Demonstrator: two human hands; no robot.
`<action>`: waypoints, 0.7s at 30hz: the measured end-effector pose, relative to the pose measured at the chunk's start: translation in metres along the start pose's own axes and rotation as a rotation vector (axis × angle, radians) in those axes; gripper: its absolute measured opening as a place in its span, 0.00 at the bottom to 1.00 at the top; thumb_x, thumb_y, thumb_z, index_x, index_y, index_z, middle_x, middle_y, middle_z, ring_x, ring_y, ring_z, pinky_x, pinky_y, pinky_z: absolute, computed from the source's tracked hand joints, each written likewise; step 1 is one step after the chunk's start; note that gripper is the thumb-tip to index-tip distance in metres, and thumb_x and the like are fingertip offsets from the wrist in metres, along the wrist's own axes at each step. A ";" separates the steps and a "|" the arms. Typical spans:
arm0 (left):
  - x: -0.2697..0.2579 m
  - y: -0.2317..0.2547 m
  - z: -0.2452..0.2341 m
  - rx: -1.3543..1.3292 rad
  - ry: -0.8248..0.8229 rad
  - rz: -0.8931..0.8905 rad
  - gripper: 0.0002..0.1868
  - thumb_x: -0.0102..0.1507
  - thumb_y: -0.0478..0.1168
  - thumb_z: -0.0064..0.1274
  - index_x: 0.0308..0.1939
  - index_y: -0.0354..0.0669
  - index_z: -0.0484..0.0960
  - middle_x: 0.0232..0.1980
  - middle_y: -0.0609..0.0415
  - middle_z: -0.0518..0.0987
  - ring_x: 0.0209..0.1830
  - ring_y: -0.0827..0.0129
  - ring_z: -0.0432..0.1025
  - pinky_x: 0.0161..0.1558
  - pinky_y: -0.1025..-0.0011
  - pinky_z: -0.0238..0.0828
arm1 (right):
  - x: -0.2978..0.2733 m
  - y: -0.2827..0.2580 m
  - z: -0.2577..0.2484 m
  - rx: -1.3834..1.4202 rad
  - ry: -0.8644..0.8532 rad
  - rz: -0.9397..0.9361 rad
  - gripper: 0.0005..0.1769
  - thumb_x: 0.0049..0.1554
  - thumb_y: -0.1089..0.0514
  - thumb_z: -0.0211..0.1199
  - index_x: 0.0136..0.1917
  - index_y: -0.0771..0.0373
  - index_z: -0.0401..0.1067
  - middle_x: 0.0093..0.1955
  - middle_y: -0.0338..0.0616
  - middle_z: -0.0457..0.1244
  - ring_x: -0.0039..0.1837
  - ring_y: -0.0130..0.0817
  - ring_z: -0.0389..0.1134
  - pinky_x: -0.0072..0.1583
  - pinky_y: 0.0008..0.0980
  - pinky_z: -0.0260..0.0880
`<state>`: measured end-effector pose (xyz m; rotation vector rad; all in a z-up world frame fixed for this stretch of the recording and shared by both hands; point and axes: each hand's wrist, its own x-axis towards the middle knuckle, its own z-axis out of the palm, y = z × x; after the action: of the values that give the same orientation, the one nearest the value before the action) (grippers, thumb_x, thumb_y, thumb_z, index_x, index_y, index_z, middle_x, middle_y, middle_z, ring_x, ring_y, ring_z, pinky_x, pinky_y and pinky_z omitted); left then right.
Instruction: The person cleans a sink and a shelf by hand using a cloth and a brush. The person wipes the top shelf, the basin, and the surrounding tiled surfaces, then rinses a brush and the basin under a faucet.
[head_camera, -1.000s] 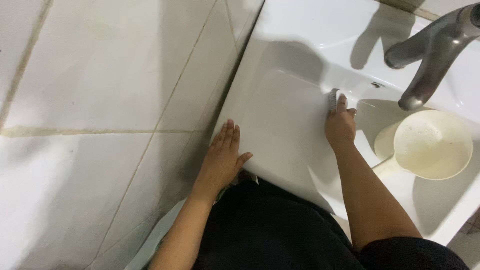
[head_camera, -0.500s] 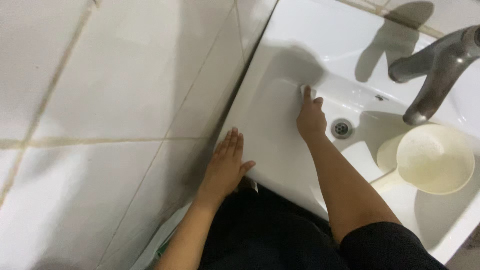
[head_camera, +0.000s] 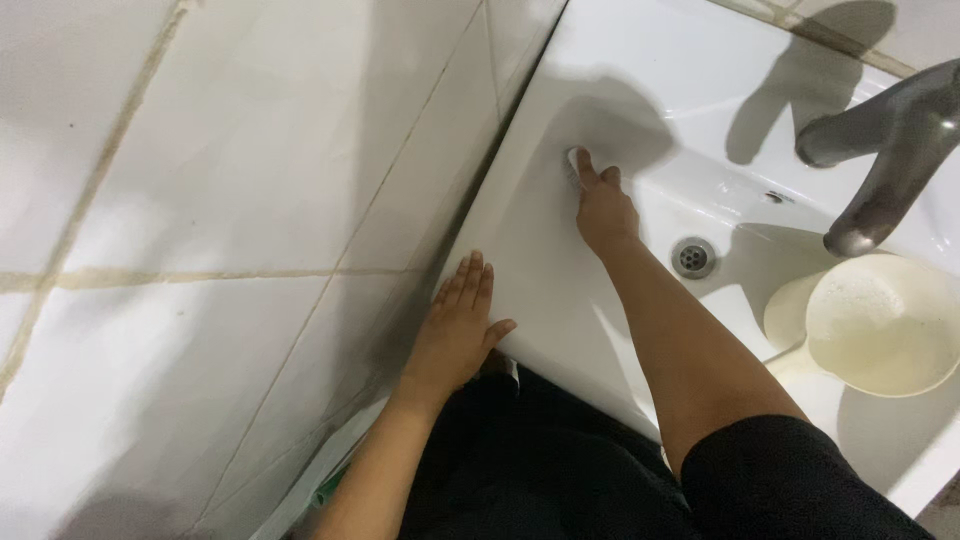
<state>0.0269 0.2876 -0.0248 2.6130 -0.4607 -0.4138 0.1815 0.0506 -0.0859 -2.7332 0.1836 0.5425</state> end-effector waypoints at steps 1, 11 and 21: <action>0.000 0.000 0.000 0.000 0.000 -0.001 0.44 0.69 0.61 0.39 0.76 0.28 0.52 0.81 0.36 0.48 0.82 0.49 0.43 0.76 0.54 0.42 | 0.001 0.000 0.003 0.006 -0.024 0.000 0.37 0.65 0.61 0.44 0.83 0.34 0.42 0.76 0.60 0.50 0.68 0.61 0.64 0.68 0.52 0.66; 0.004 0.001 0.002 0.021 -0.043 -0.016 0.44 0.69 0.61 0.39 0.76 0.29 0.52 0.81 0.36 0.46 0.82 0.49 0.41 0.76 0.53 0.43 | -0.057 -0.014 0.021 -0.087 -0.202 -0.058 0.41 0.63 0.65 0.44 0.84 0.38 0.39 0.74 0.60 0.53 0.62 0.62 0.68 0.63 0.51 0.71; 0.003 0.002 0.002 0.016 -0.032 0.002 0.43 0.69 0.61 0.39 0.75 0.28 0.52 0.81 0.34 0.45 0.82 0.49 0.39 0.76 0.54 0.41 | -0.104 -0.025 0.011 -0.069 -0.339 -0.241 0.34 0.66 0.53 0.45 0.81 0.31 0.43 0.71 0.53 0.57 0.60 0.48 0.71 0.62 0.45 0.74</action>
<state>0.0288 0.2838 -0.0258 2.6249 -0.4792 -0.4540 0.0871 0.0834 -0.0467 -2.6253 -0.2487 0.9391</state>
